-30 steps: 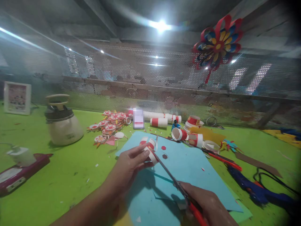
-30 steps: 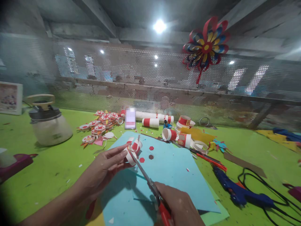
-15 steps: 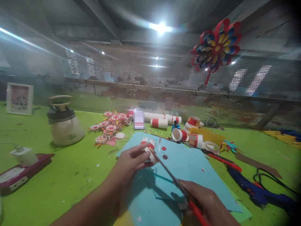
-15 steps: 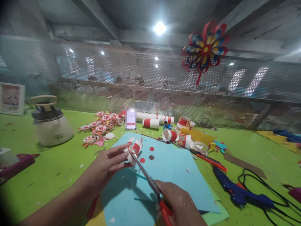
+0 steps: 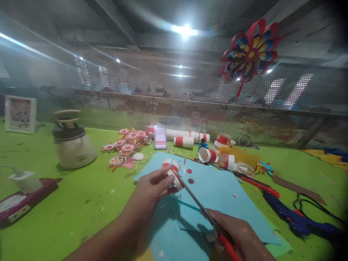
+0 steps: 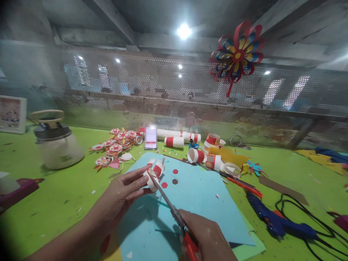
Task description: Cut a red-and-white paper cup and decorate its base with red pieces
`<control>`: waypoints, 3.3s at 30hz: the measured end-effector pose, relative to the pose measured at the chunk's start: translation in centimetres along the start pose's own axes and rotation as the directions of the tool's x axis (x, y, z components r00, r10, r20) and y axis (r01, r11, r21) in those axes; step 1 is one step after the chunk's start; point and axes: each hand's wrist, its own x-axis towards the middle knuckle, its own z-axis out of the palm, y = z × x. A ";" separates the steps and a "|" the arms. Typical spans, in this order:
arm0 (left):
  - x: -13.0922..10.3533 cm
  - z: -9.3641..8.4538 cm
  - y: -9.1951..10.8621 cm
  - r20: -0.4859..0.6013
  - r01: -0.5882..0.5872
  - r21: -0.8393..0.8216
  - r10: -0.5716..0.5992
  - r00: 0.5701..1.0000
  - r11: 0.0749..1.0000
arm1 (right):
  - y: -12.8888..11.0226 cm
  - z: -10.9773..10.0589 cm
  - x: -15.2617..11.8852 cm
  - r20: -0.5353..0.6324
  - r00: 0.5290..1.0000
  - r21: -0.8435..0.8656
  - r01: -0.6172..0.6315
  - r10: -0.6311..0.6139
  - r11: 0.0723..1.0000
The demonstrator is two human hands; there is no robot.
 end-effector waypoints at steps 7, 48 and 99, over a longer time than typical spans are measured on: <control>-0.2 -0.2 0.3 0.026 0.027 -0.010 -0.026 0.999 1.000 | 0.0 0.0 0.0 0.001 1.000 0.013 -0.008 0.008 1.000; -0.1 -0.4 -0.5 0.010 -0.042 -0.001 0.042 0.999 0.999 | -0.3 -0.1 -0.1 -0.014 1.000 0.025 -0.012 0.012 1.000; 0.1 -0.7 -0.1 0.151 -0.020 -0.035 0.025 0.988 0.999 | 0.1 0.0 -0.4 -0.138 0.990 -0.027 0.005 -0.009 1.000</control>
